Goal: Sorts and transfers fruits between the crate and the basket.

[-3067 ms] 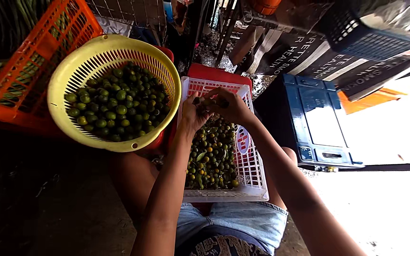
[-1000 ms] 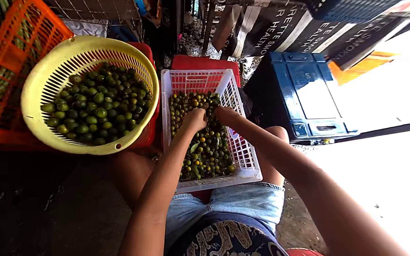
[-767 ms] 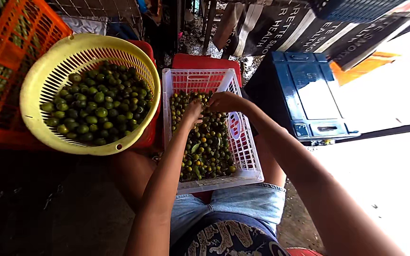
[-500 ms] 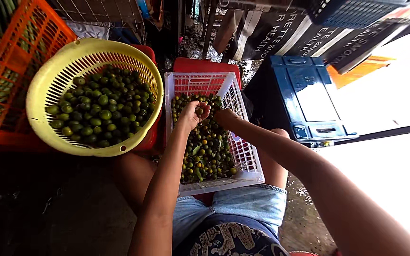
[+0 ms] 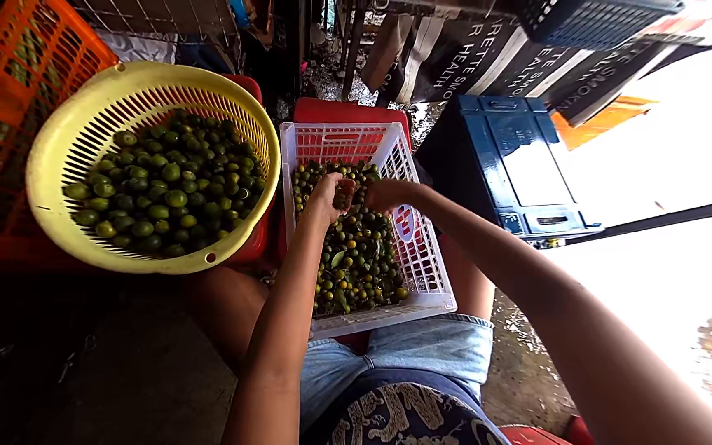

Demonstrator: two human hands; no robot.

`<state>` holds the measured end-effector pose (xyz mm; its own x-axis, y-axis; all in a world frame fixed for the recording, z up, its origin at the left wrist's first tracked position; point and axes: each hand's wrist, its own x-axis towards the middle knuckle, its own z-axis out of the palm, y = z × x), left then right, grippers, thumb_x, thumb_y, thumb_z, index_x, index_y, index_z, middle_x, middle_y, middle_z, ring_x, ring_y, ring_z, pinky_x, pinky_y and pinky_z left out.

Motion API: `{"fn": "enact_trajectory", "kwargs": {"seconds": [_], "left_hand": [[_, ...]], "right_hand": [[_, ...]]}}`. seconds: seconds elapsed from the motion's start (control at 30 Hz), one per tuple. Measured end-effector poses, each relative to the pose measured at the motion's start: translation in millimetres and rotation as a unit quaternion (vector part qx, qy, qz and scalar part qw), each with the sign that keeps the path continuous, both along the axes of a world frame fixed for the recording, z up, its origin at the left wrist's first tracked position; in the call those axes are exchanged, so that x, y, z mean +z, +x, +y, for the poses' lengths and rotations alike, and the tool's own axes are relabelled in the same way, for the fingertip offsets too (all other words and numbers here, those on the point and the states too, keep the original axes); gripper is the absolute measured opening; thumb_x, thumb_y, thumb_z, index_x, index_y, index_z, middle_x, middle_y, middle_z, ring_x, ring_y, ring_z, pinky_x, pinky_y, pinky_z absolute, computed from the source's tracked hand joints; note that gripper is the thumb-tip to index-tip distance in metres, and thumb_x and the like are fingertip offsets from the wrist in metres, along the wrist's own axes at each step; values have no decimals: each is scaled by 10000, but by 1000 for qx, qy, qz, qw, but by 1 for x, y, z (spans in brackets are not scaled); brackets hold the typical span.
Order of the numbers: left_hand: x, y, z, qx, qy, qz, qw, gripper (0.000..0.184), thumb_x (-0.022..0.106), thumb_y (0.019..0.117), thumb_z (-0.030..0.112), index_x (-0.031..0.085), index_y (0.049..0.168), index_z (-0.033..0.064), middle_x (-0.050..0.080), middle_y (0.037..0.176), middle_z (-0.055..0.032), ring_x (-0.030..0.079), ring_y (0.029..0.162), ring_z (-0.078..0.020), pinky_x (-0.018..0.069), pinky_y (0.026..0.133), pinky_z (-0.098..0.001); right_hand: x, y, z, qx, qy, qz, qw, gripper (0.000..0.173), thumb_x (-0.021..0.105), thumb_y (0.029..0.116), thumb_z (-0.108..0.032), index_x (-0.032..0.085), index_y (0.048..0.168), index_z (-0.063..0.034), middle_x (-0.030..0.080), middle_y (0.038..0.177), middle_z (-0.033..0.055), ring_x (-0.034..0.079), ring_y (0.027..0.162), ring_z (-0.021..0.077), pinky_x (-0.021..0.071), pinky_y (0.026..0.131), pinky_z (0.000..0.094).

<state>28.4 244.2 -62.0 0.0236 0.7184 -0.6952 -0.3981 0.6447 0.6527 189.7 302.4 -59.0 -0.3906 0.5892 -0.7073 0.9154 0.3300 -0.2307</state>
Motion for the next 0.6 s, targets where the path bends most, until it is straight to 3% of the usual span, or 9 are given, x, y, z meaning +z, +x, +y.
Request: {"fn": "enact_trajectory", "kwargs": {"seconds": [0.07, 0.13, 0.17, 0.27, 0.33, 0.4, 0.47, 0.53, 0.6], "left_hand": [[6, 1, -2, -1, 13, -38, 999, 294, 406, 1081, 336, 552, 919, 139, 553, 708, 12, 446, 446, -49, 357, 393, -161], [7, 1, -2, -12, 25, -62, 998, 344, 388, 1096, 373, 519, 872, 148, 515, 655, 27, 401, 409, -33, 314, 362, -149], [6, 1, -1, -21, 25, -43, 999, 368, 381, 1094, 399, 540, 881, 145, 535, 662, 23, 426, 427, -43, 332, 378, -160], [3, 1, 0, -50, 2, 54, 997, 429, 354, 1090, 430, 647, 1048, 119, 645, 809, -14, 557, 615, -109, 440, 558, -255], [4, 3, -3, -70, 6, 103, 992, 441, 340, 1098, 415, 638, 1192, 105, 678, 946, -35, 588, 729, -135, 461, 646, -305], [7, 4, -6, -100, 13, 119, 988, 473, 309, 1108, 444, 607, 1289, 125, 696, 1078, -48, 609, 822, -156, 457, 722, -346], [3, 4, -3, -116, 18, 98, 988, 490, 302, 1104, 490, 558, 1366, 165, 711, 1110, -50, 630, 773, -145, 473, 659, -308], [4, 4, -2, -88, 9, 91, 992, 413, 366, 1091, 453, 612, 1261, 167, 721, 935, -24, 593, 612, -101, 442, 526, -242], [3, 4, 0, -53, 10, 85, 995, 361, 382, 1104, 366, 638, 1099, 112, 595, 765, -8, 490, 522, -82, 388, 462, -209]], "right_hand": [[-16, -2, -14, 14, 2, -103, 995, 298, 682, 938, -82, 645, 1156, 118, 640, 1192, 314, 653, 1089, 457, 520, 902, 636], [-22, -3, -21, 11, 20, -119, 993, 336, 726, 894, -44, 617, 1140, 158, 608, 1239, 330, 626, 1146, 466, 510, 923, 638], [-24, -2, -19, 9, 29, -110, 993, 345, 750, 874, -46, 622, 1111, 169, 609, 1231, 339, 621, 1152, 475, 506, 928, 646], [-8, 0, 0, 33, 49, -45, 997, 402, 782, 898, -167, 667, 1135, 136, 628, 1225, 346, 596, 1194, 500, 453, 1000, 679], [6, 4, 16, 45, 72, 36, 996, 359, 729, 944, -236, 720, 1119, 77, 673, 1167, 315, 619, 1164, 488, 439, 1010, 690], [25, 6, 20, -14, 83, 160, 984, 292, 652, 998, -236, 743, 1088, 27, 730, 1034, 227, 709, 970, 374, 531, 915, 604], [43, 2, 16, -99, 40, 228, 968, 310, 549, 1072, -256, 688, 1201, -10, 734, 1079, 165, 747, 881, 267, 616, 813, 476], [45, 0, 13, -64, 60, 161, 983, 280, 518, 1072, -172, 664, 1192, 34, 701, 1130, 214, 724, 962, 326, 589, 857, 532], [27, -1, -1, 36, 80, 7, 996, 224, 662, 928, -38, 698, 1114, 82, 664, 1177, 299, 636, 1123, 472, 485, 936, 688]]}}
